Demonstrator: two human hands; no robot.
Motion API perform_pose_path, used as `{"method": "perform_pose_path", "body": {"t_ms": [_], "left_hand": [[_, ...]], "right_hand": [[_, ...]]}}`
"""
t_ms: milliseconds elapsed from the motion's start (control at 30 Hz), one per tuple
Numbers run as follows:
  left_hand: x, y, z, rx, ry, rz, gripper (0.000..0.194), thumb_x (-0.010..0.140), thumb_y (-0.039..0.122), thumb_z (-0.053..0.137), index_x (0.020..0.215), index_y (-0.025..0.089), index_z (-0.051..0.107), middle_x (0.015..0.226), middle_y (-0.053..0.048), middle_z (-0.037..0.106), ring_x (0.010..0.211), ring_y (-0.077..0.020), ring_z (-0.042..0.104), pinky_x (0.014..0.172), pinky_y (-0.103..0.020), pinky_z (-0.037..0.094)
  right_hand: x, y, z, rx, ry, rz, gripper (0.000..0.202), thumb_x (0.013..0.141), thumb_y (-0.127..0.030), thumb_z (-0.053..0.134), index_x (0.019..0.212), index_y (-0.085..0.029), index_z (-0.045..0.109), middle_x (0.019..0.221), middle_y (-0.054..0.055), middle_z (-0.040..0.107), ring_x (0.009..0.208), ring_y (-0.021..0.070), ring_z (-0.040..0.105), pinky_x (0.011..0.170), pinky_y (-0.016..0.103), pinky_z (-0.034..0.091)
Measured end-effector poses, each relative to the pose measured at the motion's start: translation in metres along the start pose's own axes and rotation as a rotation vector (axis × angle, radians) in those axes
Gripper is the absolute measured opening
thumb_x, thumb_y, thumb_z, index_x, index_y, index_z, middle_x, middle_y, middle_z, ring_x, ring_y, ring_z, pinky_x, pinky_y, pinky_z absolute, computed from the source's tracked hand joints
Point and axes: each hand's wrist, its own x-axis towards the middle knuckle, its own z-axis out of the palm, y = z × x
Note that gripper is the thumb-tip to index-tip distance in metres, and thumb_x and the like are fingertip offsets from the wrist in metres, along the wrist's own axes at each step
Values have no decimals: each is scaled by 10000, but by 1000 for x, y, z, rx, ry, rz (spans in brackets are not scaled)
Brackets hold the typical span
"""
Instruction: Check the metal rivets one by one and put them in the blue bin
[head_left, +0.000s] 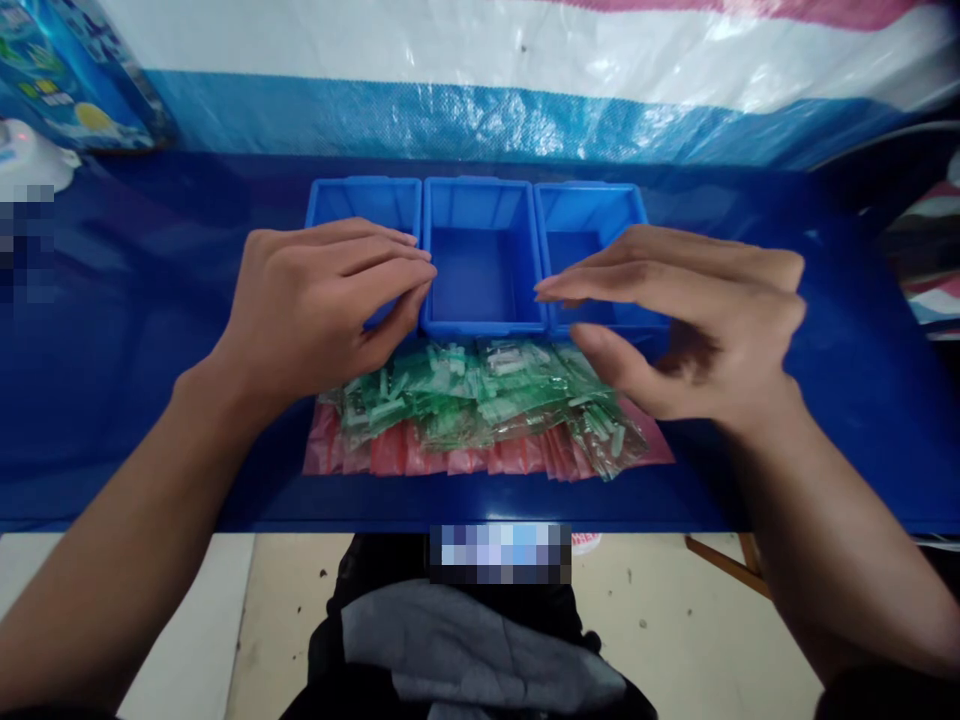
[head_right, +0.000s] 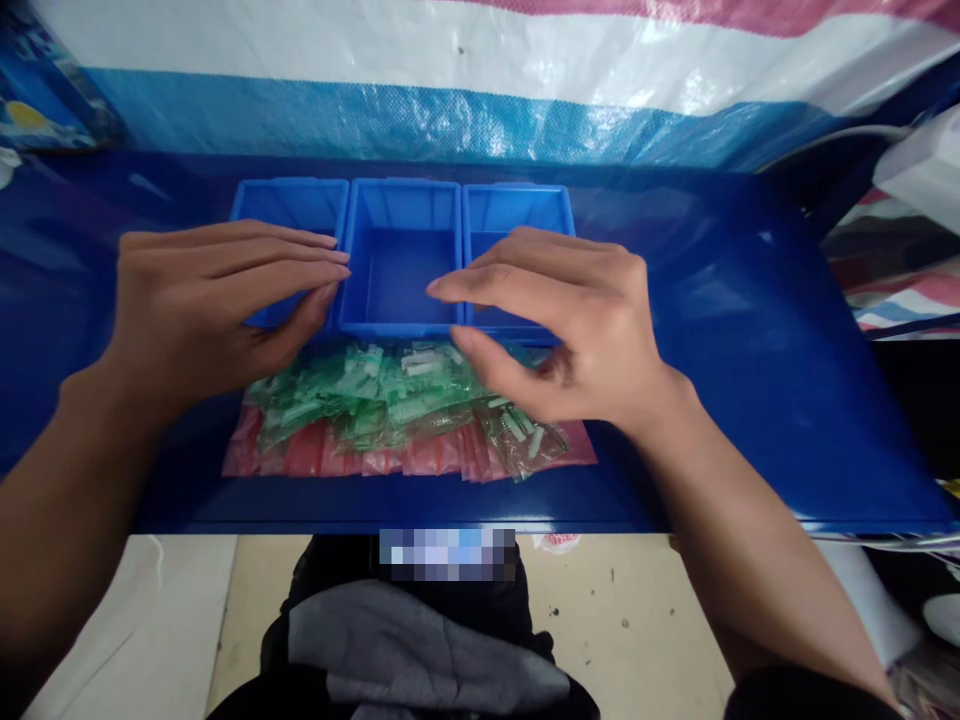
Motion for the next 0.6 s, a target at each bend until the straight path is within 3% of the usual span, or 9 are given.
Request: {"method": "perform_pose_path", "body": {"t_ms": [133,300,367,500,600], "left_hand": [[0,1,-1,8,-12,-17,177,1030,242,619,1188,232,697,1154,3,810,1130,-236,801,858,-397,716],[-1,-2,1,27,-5,8,193,1017,249,633,1197,272,698,1156,16,813,1111,-221,802,830,-377,711],[-1,-3,2,13,19,32,203,992,231,664,1187,258,710,1136,-7,819,1087,-238,808,800,-385,712],[1,-3,2,11,27,22,189,993,230,666,1175,258,708,1126,-3,821,1079,-237,811,799,-388,713],[1,-2,1,4,21,20,198,992,210,662,1181,237,712,1129,-22,821,1079,-252,812,802,-398,711]], "right_hand": [[5,-5,-2,151,-127,-41,289,978,-274,748,1262,-298,703,1148,59,816,1031,249,783,869,508,650],[4,1,2,116,-270,-104,388,961,-454,801,1232,-187,729,1266,152,764,1067,274,735,894,529,615],[3,3,3,113,-273,-109,362,946,-436,819,1202,-192,742,1259,152,757,1051,272,727,893,521,617],[3,2,3,131,-262,-69,257,952,-374,812,1189,-307,739,1261,81,759,1071,268,741,908,513,641],[3,-1,3,156,-253,-72,219,967,-301,776,1183,-294,741,1265,85,766,1099,286,749,911,527,648]]}}
